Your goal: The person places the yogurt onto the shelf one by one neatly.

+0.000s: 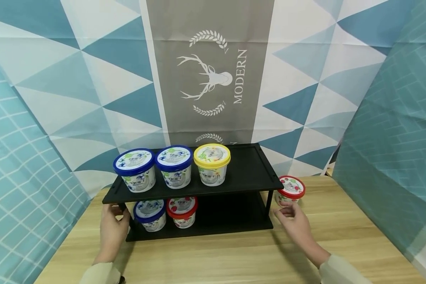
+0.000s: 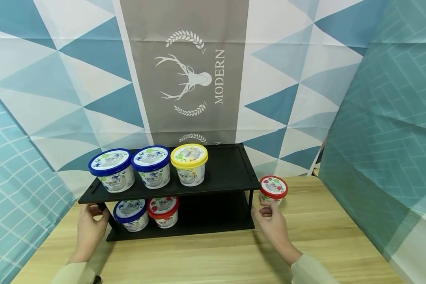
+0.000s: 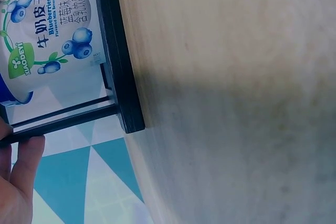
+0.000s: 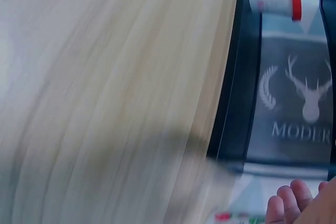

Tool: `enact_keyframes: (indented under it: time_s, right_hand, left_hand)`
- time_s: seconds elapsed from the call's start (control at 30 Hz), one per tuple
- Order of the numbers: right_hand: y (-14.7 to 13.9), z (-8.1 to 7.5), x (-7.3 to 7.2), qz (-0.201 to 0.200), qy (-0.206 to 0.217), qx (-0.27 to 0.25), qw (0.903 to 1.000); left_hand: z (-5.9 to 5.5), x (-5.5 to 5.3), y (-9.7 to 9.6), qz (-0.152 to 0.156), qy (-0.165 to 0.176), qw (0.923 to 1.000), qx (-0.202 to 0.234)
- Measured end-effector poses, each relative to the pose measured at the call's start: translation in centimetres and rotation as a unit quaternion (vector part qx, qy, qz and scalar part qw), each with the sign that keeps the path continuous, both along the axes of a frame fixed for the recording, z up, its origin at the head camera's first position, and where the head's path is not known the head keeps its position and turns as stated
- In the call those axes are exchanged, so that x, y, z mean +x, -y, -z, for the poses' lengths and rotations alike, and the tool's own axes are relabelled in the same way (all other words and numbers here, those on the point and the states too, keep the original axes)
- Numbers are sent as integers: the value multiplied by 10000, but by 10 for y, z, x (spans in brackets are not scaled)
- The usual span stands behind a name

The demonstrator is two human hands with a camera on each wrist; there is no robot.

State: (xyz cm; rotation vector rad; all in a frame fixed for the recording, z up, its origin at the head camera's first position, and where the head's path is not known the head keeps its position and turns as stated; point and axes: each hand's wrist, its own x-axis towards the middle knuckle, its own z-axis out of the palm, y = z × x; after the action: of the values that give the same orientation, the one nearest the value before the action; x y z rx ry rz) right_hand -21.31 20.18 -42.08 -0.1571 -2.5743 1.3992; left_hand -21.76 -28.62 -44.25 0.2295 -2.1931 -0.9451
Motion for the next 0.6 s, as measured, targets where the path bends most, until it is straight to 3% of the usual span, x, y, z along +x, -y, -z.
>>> enact_keyframes:
  time_s: [0.2, 0.37, 0.6]
  right_hand:
    - [-34, 2, 1, 536, -13, 273, 9982]
    - [-58, 13, -5, 1014, -88, 353, 9942]
    - [-76, 27, -15, 1062, 41, 203, 9941]
  left_hand:
    - [1, 1, 1, -34, 98, 9999, -17]
    - [1, 2, 1, 40, -14, 10000, -51]
    - [-1, 3, 0, 15, -39, 9999, -100]
